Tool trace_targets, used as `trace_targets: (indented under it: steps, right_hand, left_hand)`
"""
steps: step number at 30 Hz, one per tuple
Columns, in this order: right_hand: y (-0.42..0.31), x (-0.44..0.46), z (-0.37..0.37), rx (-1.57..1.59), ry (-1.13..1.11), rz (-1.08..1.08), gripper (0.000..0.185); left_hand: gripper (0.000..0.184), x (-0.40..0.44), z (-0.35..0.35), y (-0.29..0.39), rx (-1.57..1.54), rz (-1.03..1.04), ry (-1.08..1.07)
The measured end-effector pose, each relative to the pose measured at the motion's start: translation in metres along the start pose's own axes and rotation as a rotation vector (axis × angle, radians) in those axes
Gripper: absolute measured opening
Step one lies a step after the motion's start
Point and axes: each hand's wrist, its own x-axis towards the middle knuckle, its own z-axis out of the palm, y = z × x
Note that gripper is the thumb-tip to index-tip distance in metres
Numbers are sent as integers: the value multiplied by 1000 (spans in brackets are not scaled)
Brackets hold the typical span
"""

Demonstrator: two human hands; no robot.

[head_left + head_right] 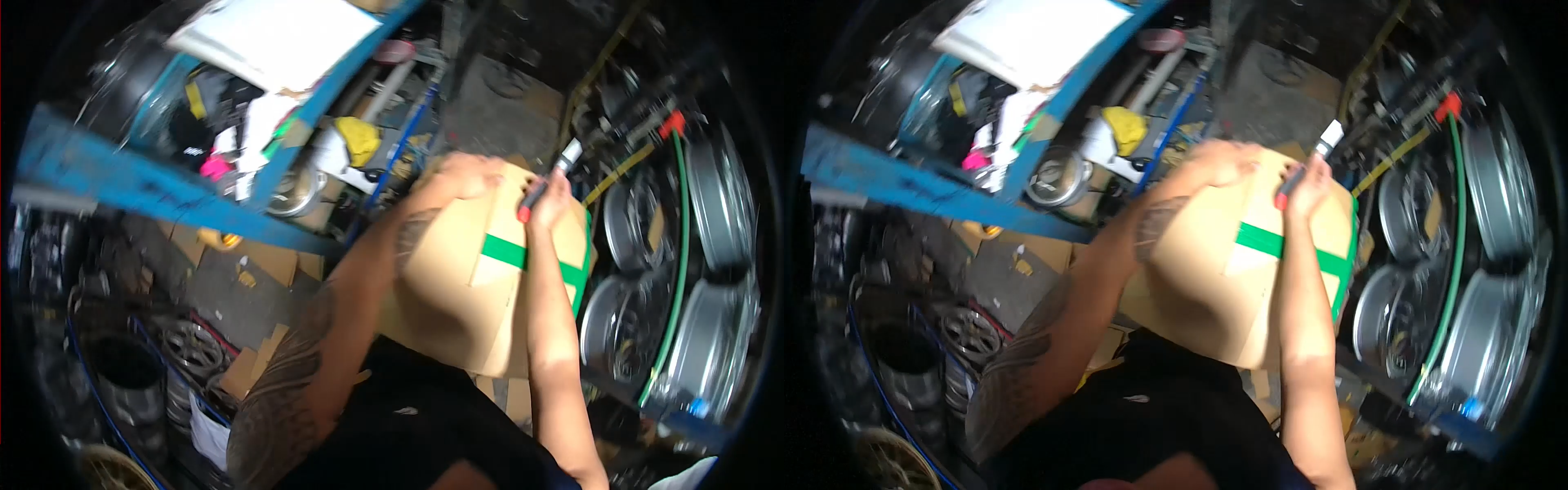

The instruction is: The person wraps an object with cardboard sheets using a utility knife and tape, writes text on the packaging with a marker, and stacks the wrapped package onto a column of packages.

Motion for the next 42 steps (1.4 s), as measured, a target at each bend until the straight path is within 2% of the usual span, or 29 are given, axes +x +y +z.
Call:
trace_targets:
  steps: [2, 4, 6, 7, 8, 10, 12, 14, 15, 16, 18, 20, 21, 24, 25, 26, 27, 28, 29, 30, 31, 32, 33, 34, 36, 38, 40, 41, 42]
  right_hand:
    - [-7, -9, 7, -83, -100, -50, 23]
    - [-10, -11, 7, -119, -183, -53, 23]
    - [-8, -4, 2, -108, -206, -59, 22]
    - [-9, 0, 0, -91, -224, -47, 19]
    - [-9, 8, -9, -76, -289, 18, 26]
    - [-15, 13, -12, -123, -401, 80, 45]
    - [-26, 9, -10, -165, -437, 157, 58]
    - [-36, 4, -11, -188, -499, 183, 64]
    - [-33, 8, -16, -196, -500, 233, 76]
    - [-36, 8, -15, -248, -538, 238, 76]
    - [-25, 14, -23, -429, -634, 187, 75]
    - [-25, 9, -16, -758, -757, -236, 74]
    - [-35, 3, -11, -829, -799, -245, 74]
    - [-55, -8, 2, -935, -895, -260, 65]
    - [-59, -9, 6, -964, -960, -243, 61]
    - [-65, -10, 8, -994, -1022, -220, 58]
    - [-77, -22, 16, -1025, -1016, -148, 48]
    - [-88, -38, 22, -1016, -1042, -284, 46]
    - [-90, -48, 22, -1015, -1088, -304, 46]
    - [-92, -57, 16, -1023, -1110, -317, 46]
    - [-88, -67, 12, -1012, -1083, -309, 46]
    - [-83, -76, 7, -1013, -1039, -294, 46]
    - [-79, -81, 2, -1106, -1003, -335, 46]
    - [-78, -85, -1, -1198, -970, -380, 47]
    - [-102, -104, 6, -1288, -795, -486, 50]
    - [-112, -133, 3, -977, -826, -499, 56]
    - [-139, -159, 4, -805, -1009, -489, 69]
    - [-135, -174, 1, -816, -958, -481, 70]
    - [-129, -189, -2, -827, -910, -476, 72]
  left_hand:
    - [62, 19, 13, -8, 16, 63, -23]
    - [67, 23, 21, -8, 214, 162, 143]
    - [73, 26, 43, -6, 110, 162, 432]
    - [79, 2, 31, 12, 57, 166, 563]
    - [80, -37, 12, 32, -90, 216, 690]
    - [67, -129, -19, 54, -243, 324, 968]
    - [31, -231, -54, 43, -125, 400, 1396]
    - [26, -295, -75, 1, 41, 88, 1903]
    - [24, -327, -86, -20, 65, -109, 2121]
    - [39, -363, -86, -59, -16, -364, 2023]
    - [49, -410, -96, -111, -69, -708, 1646]
    - [56, -438, -105, -134, -1021, -659, 1191]
    - [53, -427, -106, -135, -901, -452, 1244]
    - [37, -447, -113, -154, -971, -668, 1035]
    - [21, -452, -121, -149, -959, -683, 968]
    - [17, -452, -126, -141, -907, -701, 970]
    - [18, -451, -144, -112, -527, -841, 901]
    - [18, -448, -168, -73, -135, -939, 811]
    - [22, -443, -184, -33, 29, -931, 852]
    - [19, -449, -196, 3, -41, -990, 943]
    - [17, -464, -191, 20, -162, -837, 1163]
    - [14, -463, -191, 58, -256, -801, 1228]
    - [15, -479, -173, 56, -185, -633, 1272]
    - [16, -502, -160, 44, -152, -440, 1087]
    - [17, -444, -126, 37, -85, -320, 1160]
    - [19, -352, -90, 45, -308, -357, 1139]
    - [17, -274, -52, 65, -362, -274, 1041]
    - [18, -238, -30, 71, -505, -192, 1030]
    - [19, -210, -28, 98, -684, -224, 889]
